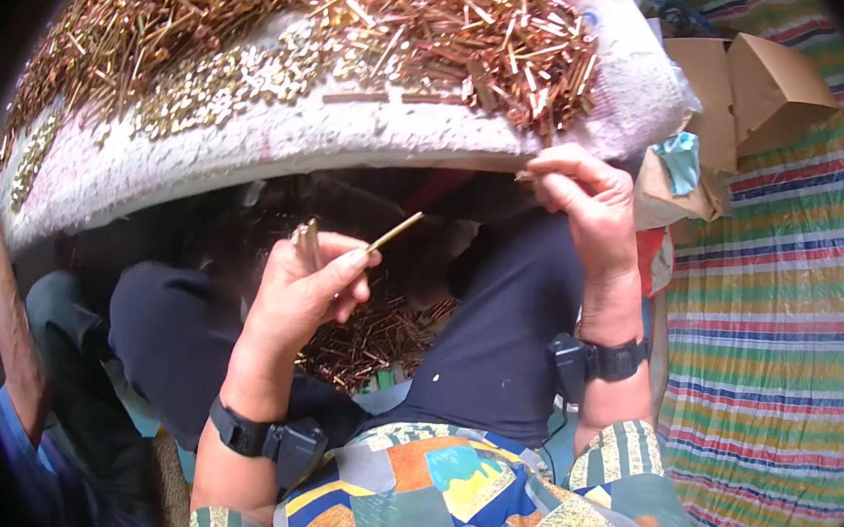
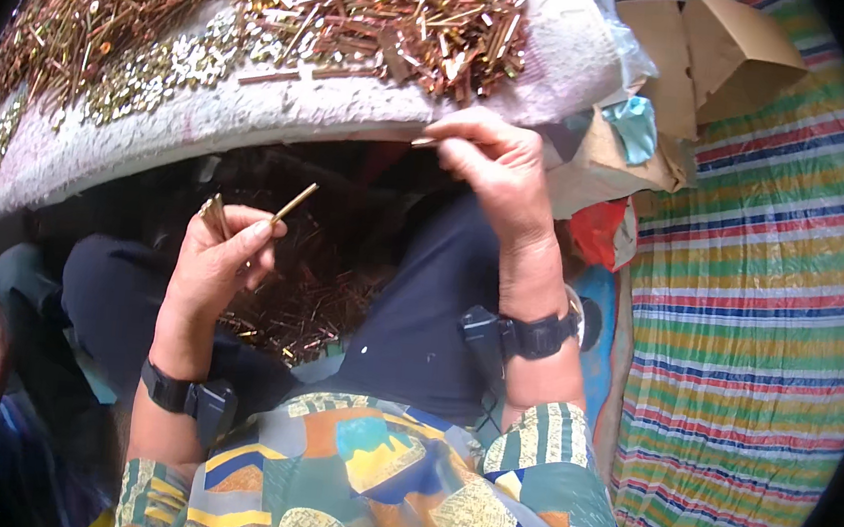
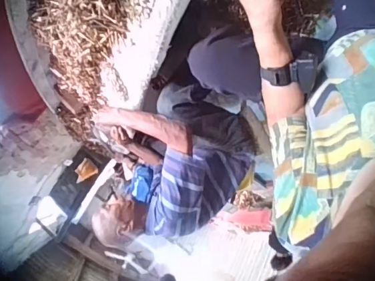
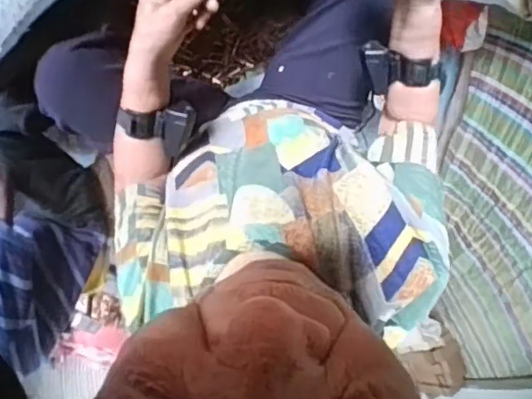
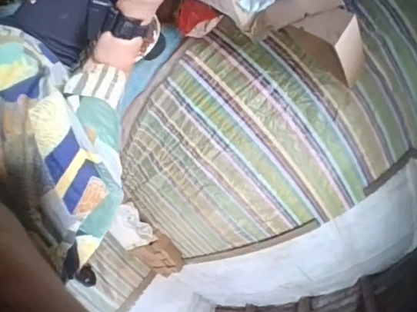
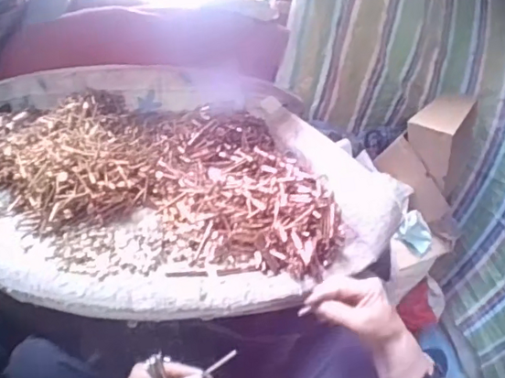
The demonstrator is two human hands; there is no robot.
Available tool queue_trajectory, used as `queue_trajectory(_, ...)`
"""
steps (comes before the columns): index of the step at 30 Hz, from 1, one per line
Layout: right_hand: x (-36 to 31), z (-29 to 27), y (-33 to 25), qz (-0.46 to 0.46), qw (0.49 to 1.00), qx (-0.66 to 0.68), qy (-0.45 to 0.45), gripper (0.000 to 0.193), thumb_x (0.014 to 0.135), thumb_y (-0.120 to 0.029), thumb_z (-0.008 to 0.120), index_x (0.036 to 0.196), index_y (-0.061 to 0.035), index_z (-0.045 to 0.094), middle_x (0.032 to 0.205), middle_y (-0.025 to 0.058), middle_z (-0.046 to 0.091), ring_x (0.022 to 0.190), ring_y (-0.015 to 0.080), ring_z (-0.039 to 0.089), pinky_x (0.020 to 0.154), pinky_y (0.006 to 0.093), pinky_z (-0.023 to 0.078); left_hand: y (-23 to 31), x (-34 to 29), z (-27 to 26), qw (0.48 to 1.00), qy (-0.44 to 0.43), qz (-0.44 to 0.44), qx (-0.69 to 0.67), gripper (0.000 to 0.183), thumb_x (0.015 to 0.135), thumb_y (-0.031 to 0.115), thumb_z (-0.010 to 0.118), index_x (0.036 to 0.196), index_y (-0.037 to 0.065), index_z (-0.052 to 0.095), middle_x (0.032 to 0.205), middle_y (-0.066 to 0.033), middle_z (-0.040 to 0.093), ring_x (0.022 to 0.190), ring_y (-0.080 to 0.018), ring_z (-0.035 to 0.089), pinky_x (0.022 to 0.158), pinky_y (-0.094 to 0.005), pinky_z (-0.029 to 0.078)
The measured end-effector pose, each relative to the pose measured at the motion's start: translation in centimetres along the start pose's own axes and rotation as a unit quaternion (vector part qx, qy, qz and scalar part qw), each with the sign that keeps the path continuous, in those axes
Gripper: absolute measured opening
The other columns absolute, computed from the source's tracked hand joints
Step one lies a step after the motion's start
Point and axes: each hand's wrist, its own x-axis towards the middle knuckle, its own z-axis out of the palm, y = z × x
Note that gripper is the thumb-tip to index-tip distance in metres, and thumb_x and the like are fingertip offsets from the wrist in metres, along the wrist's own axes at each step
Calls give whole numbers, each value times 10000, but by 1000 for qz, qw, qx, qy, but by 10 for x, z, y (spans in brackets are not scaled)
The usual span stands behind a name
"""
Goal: Assembling small metal components by hand at a workstation.
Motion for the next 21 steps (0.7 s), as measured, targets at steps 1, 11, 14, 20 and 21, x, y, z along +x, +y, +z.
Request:
queue_trajectory(1, 0, 12, -9, -21, 999, -1, -41, 146, 762, 34, 570, 884, 0, 645, 755, -2, 594, 658, 46, 521, 592, 175, 422, 1, 1, 0, 1000, -4, 1, -4, 159, 822, 165, 608, 848, 11, 634, 565, -22, 561, 411, -66, 449, 374, -175, 324)
queue_trajectory(11, 12, 61, -24, -37, 983, -3, -179, 117, 777, 47, 582, 882, 6, 611, 766, -11, 570, 710, 34, 517, 633, 176, 439, 8, -6, -7, 1000, -8, 18, 5, 170, 820, 177, 612, 832, 9, 640, 559, -16, 569, 421, -51, 469, 380, -164, 353)
queue_trajectory(14, 17, 66, -31, -45, 979, -26, -198, 106, 764, 53, 589, 855, 1, 604, 753, -4, 573, 693, 40, 522, 622, 183, 440, 10, -9, -15, 1000, -1, 22, 16, 185, 809, 185, 625, 827, 3, 644, 554, -22, 571, 425, -57, 485, 382, -166, 368)
queue_trajectory(20, 31, 93, -43, -225, 932, -107, -263, 121, 698, 50, 620, 777, -37, 591, 734, 58, 590, 615, 171, 565, 557, 257, 449, 16, -19, -25, 998, -17, 41, -38, 152, 808, 136, 617, 854, -4, 655, 550, -41, 584, 400, -69, 483, 369, -172, 364)
queue_trajectory(21, 30, 99, -46, -213, 928, -119, -281, 115, 698, 42, 625, 775, -36, 589, 737, 65, 590, 618, 176, 569, 553, 259, 451, 15, -20, -26, 997, -21, 40, -57, 152, 813, 116, 606, 893, -6, 649, 564, -49, 588, 403, -74, 488, 367, -174, 363)
